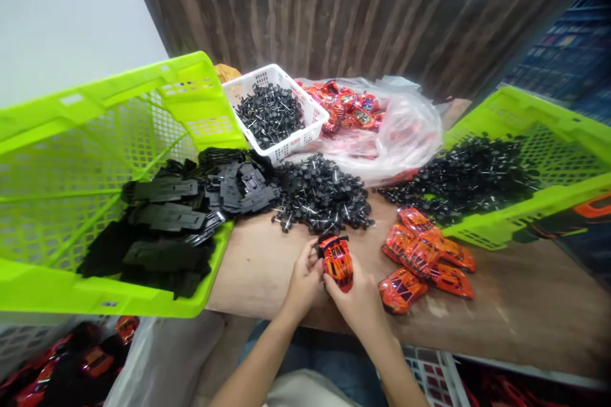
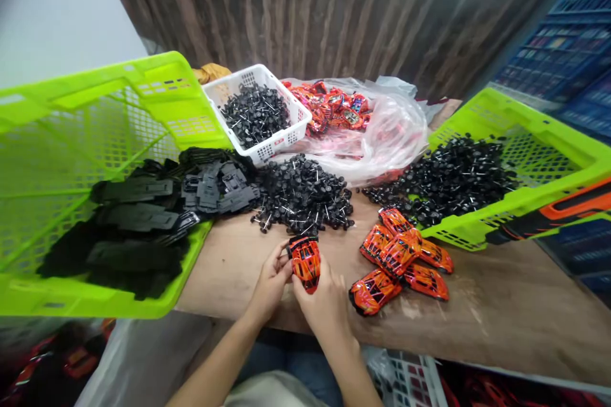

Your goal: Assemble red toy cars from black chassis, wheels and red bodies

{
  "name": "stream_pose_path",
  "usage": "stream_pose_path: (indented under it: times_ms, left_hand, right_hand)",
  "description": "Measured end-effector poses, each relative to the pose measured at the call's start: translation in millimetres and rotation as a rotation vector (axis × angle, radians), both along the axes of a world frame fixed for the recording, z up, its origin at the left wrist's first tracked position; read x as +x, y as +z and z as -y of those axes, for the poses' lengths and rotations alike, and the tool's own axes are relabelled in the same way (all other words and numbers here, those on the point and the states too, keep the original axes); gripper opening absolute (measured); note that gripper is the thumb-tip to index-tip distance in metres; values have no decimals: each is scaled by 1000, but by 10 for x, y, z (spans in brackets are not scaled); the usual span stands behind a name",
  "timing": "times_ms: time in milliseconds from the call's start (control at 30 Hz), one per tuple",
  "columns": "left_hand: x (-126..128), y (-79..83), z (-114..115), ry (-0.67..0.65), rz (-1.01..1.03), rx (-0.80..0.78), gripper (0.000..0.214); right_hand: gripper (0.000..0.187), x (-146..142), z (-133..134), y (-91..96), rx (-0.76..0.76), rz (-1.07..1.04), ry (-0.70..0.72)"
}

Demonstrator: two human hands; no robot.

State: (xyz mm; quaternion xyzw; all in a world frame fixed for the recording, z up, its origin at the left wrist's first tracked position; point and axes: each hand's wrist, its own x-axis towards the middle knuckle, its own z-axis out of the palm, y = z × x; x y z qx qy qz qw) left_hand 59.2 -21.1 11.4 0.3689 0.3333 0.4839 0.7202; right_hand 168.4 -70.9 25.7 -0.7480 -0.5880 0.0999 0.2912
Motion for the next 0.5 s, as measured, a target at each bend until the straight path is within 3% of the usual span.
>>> stream_pose_path:
  times_ms: [133,300,500]
  left_hand:
    - [-7,-24,35,10,-12,19,47]
    - [0,-42,73,10,36,3,49]
    - [26,-46,110,9,34,-7,43]
  right_hand:
    - [59,24,26,-38,-60,7,12]
    - [48,3,11,4,-70,-23,7]
    - [38,4,19,264,-245,204,-48]
